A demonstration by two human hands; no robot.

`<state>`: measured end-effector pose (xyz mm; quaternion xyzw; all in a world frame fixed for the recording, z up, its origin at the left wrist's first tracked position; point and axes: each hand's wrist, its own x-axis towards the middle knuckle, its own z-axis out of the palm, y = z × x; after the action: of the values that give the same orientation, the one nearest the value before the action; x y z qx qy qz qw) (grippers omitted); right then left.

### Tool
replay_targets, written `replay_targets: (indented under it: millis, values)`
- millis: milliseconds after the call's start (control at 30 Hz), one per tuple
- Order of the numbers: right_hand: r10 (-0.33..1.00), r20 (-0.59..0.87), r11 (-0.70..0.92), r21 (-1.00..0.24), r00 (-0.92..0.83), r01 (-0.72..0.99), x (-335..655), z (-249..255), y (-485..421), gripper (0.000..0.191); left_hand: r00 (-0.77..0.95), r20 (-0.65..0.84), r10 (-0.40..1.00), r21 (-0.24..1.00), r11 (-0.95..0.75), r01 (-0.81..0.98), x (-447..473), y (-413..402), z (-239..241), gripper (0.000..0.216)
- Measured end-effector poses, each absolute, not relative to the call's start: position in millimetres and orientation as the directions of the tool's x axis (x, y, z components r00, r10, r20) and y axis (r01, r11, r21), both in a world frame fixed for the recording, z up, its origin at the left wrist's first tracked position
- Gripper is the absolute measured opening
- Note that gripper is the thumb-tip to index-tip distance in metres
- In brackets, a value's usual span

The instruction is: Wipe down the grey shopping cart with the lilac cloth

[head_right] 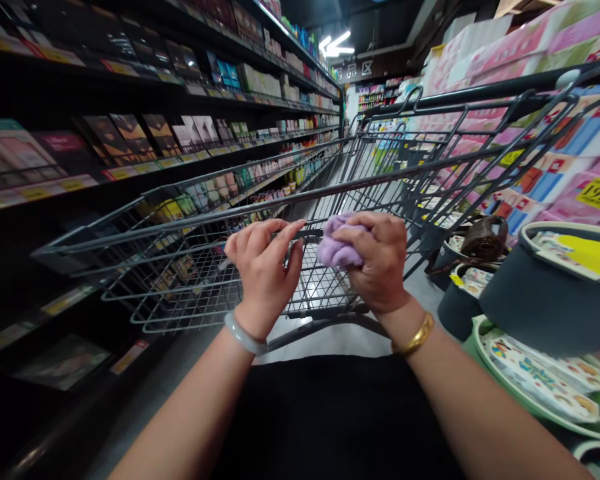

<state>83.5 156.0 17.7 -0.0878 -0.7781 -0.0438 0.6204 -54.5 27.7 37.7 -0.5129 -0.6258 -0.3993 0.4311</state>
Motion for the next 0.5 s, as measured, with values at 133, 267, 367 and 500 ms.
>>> replay_targets:
  millis: [133,267,367,500]
  values:
    - [0.046,0.928,0.969,0.049,-0.369,0.244,83,13,156,0.012,-0.11,0.948,0.298,0.065,0.159,0.985,-55,28,37,0.026]
    - [0.032,0.934,0.979,0.042,-0.357,0.198,88,14,160,0.012,-0.099,0.949,0.299,0.054,0.154,0.987,-55,28,36,0.027]
    - [0.098,0.97,0.963,-0.037,-0.221,0.268,95,18,168,0.014,-0.095,0.948,0.304,0.051,0.151,0.987,-55,27,35,0.027]
    - [0.097,0.937,0.955,0.008,-0.335,0.298,93,10,169,0.013,-0.096,0.947,0.308,0.048,0.16,0.986,-54,27,35,0.029]
